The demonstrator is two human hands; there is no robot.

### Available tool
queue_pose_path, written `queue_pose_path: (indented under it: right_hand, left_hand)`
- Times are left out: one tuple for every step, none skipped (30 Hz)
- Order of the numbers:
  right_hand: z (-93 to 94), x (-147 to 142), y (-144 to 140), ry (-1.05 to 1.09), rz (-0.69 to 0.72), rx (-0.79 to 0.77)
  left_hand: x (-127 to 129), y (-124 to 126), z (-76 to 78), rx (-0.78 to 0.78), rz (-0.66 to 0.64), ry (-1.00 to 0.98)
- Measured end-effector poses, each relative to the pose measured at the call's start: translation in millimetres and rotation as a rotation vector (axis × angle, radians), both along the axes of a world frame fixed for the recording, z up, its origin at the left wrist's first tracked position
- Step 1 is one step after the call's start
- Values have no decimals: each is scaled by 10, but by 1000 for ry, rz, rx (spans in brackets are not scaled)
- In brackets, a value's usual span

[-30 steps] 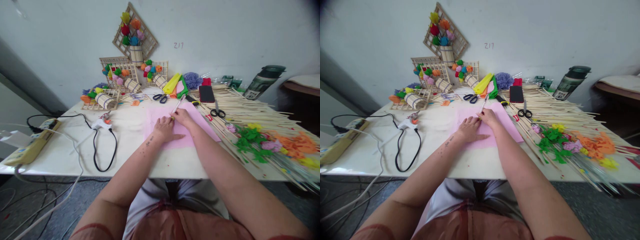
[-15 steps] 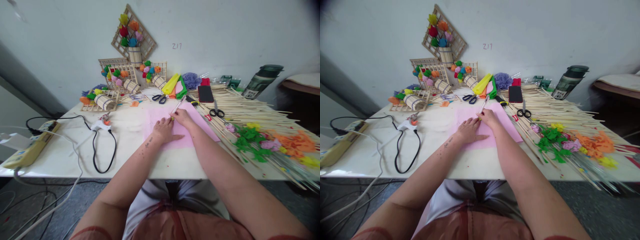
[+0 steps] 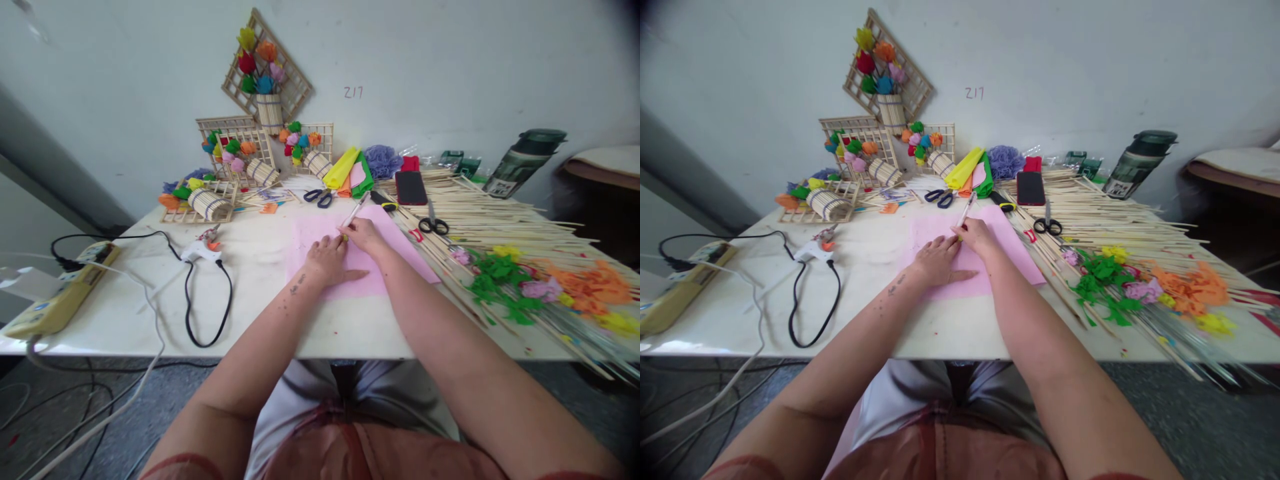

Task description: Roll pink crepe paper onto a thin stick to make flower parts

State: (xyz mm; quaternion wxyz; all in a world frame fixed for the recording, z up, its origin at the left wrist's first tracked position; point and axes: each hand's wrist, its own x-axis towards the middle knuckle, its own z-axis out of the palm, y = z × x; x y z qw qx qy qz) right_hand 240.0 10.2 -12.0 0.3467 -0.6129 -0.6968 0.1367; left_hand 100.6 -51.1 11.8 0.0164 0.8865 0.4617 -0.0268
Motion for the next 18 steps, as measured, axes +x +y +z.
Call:
queue_pose_path:
  right_hand:
    - [2,-4,1,-8,-5,-2]
    - [4,-8,2,-15,-11,-7]
    - [5,-12,3,-19,-16,-13]
    - [6,-15,5,-22,-19,-18]
    - [7,-17,7,-25,-21,-22]
    - [7,-18,9,-30,-23,-25]
    - [8,-19,11,-34,-23,-25]
    - [8,-19,12,-40,-22,-22]
    - [9,-20,13,-47,-20,-20]
    - [10,-21,13,-55,-18,-19]
    - [12,-22,13,-63,-18,-20]
    - [15,-24,12,-71,-19,-22]
    - [18,-26,10,-79,-22,-26]
    - [21,-29,8,-86,-25,-31]
    - [25,-33,5,-92,-29,-35]
    - [29,-36,2,-97,-32,-38]
    - [32,-38,-1,-100,-34,-39]
    - [36,-41,-4,-102,-34,-39]
  left_hand:
    - [1,0,-1,1,1,1]
    - [2,0,-2,1,4,1]
    - [3,0,-3,0,6,2]
    - [4,0,-3,-1,6,2]
    - [5,0,-4,-2,7,2]
    - [5,1,-5,-2,8,1]
    - [5,2,-6,-2,8,0]
    - [5,3,-8,-1,7,0]
    - [5,4,-11,0,8,-1]
    - [5,6,-14,0,10,-2]
    - [5,8,-18,0,11,-3]
    - [5,9,-20,1,12,-3]
    - [5,10,-23,1,12,-2]
    - [5,10,-24,3,12,-1]
    - [5,10,-25,7,11,-1]
    - [6,10,-25,11,9,1]
    - [7,10,-25,14,8,3]
    - [7,10,-24,16,7,4]
